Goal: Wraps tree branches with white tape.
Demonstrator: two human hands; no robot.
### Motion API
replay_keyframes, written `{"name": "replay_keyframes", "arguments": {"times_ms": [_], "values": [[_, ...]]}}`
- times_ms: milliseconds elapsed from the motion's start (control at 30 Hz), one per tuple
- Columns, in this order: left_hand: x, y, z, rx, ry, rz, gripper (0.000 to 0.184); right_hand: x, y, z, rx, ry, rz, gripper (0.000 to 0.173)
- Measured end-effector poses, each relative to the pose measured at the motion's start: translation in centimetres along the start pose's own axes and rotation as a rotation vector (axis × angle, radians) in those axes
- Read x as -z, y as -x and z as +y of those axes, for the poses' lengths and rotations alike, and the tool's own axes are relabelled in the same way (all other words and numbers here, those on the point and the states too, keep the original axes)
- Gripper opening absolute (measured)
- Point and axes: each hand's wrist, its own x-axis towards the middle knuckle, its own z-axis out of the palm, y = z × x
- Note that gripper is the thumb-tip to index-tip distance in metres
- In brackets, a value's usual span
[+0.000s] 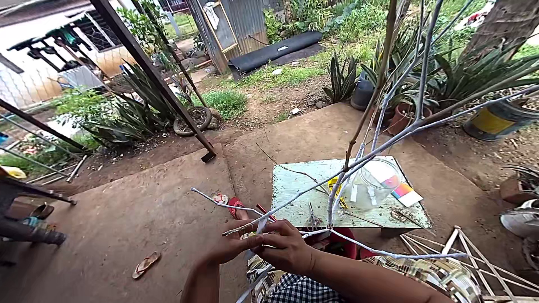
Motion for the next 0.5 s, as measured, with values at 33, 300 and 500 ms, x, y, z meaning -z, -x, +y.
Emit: {"name": "replay_keyframes", "arguments": {"times_ms": [33, 300, 500], "values": [[-0.4, -0.4, 0.0, 0.018, 0.063, 0.005, 0.014, 0.0, 0.2, 0.2, 0.003, 0.026, -0.002, 0.012], [-1.1, -0.3, -2.1, -0.212, -0.321, 0.238, 0.022, 2.1, -0.3, 1.8, -0.152, 0.172, 0.157, 0.017], [-0.7, -0.1, -3.0, -0.324, -0.556, 0.359, 0.025, 3.5, -2.2, 4.1, -0.279, 0.288, -0.008, 0.024]]}}
